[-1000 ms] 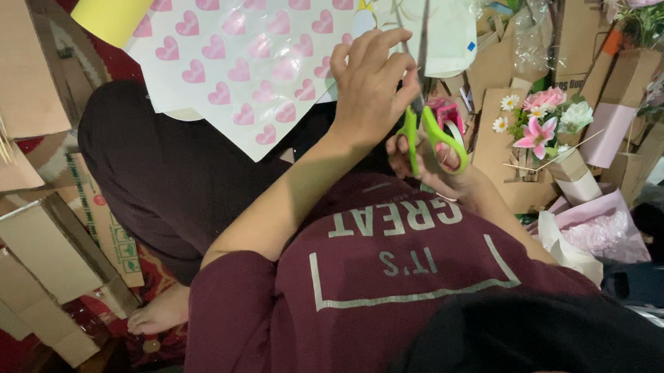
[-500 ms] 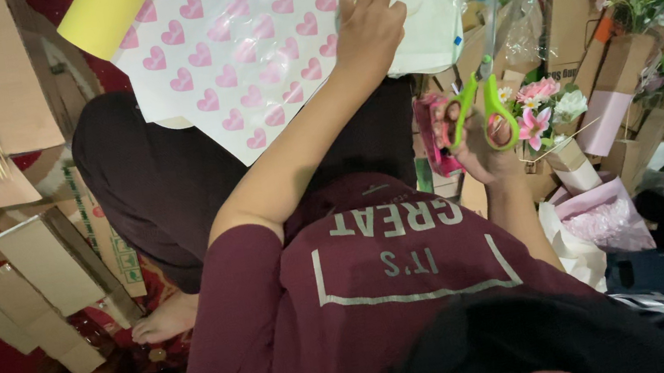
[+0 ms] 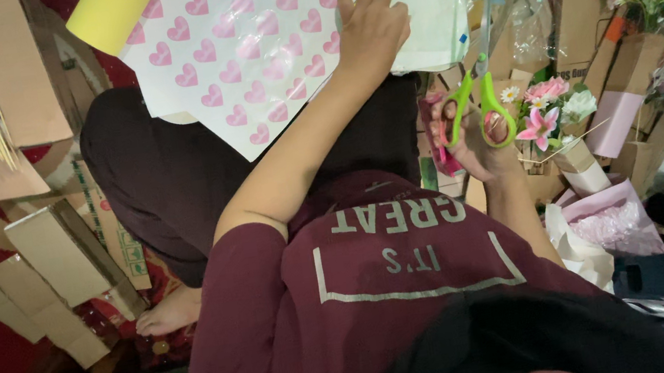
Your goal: The person uses green scissors to cut individual pink heart shapes from a white sheet of paper. They carefully trim around the heart outlines and occasionally adjust the paper's position on their lap.
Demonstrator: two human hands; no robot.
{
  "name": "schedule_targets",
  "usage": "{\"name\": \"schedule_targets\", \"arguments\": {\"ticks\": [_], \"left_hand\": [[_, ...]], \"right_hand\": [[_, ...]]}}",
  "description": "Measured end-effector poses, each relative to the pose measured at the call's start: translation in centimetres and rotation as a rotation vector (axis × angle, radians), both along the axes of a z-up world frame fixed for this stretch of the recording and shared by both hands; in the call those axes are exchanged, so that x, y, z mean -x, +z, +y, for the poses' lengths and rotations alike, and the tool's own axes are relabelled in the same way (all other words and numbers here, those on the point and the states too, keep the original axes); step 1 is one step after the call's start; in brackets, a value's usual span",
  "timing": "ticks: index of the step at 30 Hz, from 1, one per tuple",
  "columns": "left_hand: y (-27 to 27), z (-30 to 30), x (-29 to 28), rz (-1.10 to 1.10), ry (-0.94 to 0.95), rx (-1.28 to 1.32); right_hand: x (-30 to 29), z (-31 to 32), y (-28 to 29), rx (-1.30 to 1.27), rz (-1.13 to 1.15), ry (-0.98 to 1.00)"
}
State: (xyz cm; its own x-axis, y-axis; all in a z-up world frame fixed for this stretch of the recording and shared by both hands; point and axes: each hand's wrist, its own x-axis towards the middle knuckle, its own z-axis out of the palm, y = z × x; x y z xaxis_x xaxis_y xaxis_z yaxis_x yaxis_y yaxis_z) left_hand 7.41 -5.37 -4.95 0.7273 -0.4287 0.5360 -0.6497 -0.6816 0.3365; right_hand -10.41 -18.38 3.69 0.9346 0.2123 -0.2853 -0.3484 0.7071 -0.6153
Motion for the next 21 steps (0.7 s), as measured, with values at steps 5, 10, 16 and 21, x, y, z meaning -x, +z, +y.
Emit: {"name": "schedule_targets", "arguments": {"ticks": [5,10,16,21], "left_hand": [[2.6,1.5,-0.2,0.243,-0.017,0.039],[4.3,3.5,0.0,0.312,0.005,0.220],[5.8,5.1,1.1,0.413,0.035,0.274],[5.8,5.5,2.0,0.408,0.047,0.307]], "right_hand": [[-0.1,0.3,-0.1,0.008,-0.009,0.026],[-0.3,0.4,-0.1,-0.006,-0.041,0.051],[-0.4,0.0,-0.9,0.025,-0.020,0.064],[-0.7,0.7,-0.9,0.055,0.040,0.012]]}}
